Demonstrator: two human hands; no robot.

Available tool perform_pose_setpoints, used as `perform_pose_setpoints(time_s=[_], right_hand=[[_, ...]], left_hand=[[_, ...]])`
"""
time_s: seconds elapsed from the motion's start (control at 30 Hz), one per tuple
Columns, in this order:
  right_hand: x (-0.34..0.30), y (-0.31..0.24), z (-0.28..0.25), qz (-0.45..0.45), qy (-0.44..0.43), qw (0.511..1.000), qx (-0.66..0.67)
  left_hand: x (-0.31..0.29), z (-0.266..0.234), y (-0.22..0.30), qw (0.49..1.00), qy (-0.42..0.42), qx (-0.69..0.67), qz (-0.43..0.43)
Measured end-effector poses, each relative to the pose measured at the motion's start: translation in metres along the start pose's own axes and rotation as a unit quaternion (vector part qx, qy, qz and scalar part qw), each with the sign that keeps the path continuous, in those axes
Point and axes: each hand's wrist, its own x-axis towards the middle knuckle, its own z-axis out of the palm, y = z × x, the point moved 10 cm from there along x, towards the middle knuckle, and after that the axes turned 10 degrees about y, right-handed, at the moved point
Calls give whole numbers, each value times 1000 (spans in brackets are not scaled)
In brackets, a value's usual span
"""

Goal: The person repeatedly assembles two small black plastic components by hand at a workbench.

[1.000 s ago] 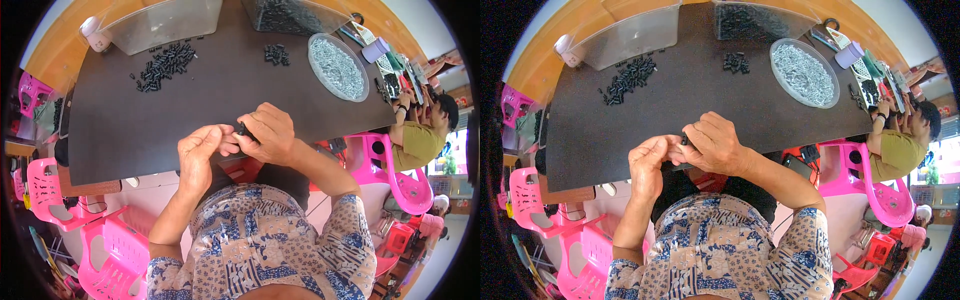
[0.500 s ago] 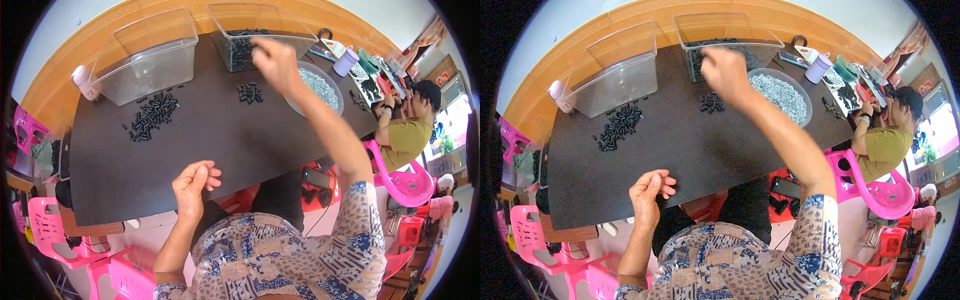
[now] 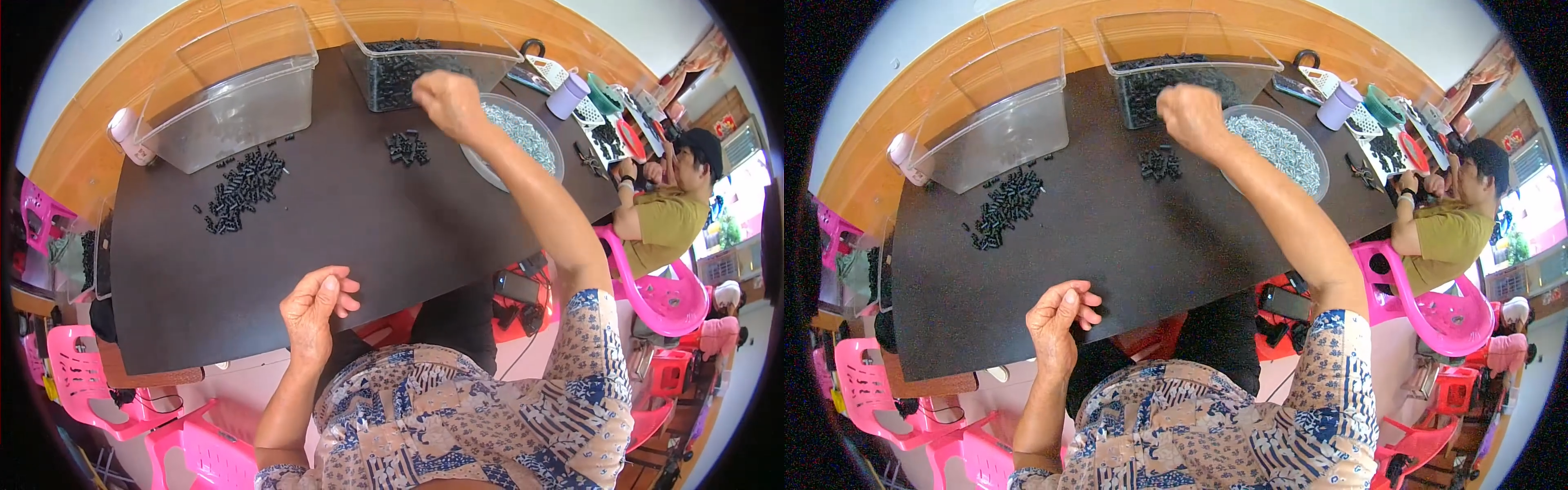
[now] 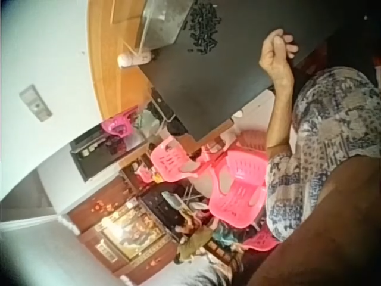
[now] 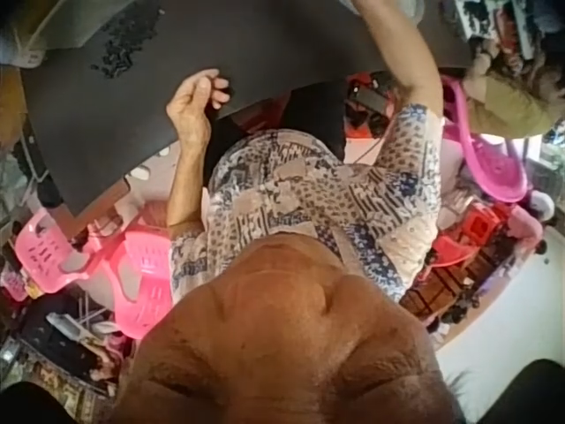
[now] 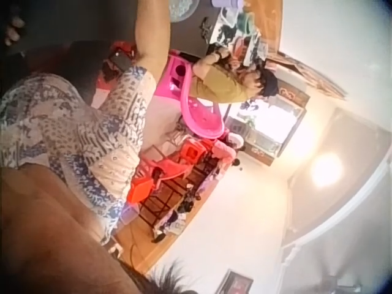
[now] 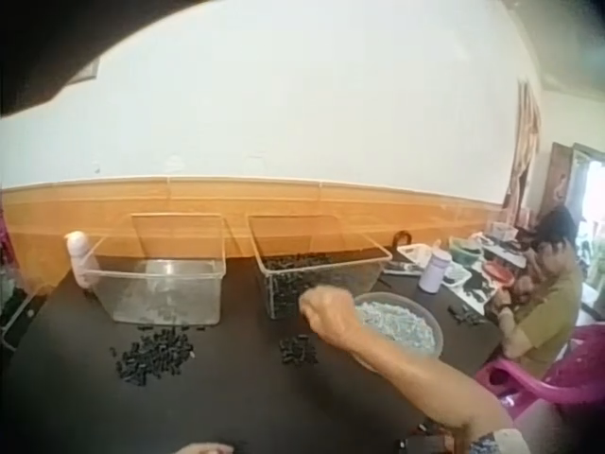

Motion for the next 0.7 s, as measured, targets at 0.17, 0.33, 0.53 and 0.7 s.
perform_pose_setpoints(time_s=[0.17, 0.33, 0.53, 0.7], right_hand=[[-41, 27, 34, 100, -99, 989, 45], [-40, 24, 61, 76, -142, 987, -3], [-38, 17, 60, 89, -149, 985, -7], [-50, -27, 23, 204, -93, 931, 289]], left_hand=[[2, 2, 1, 1000, -4, 10, 4], [0, 2, 0, 1000, -6, -1, 5], [-1, 2, 1, 1000, -18, -11, 14], [1, 1, 2, 1000, 0, -29, 0]])
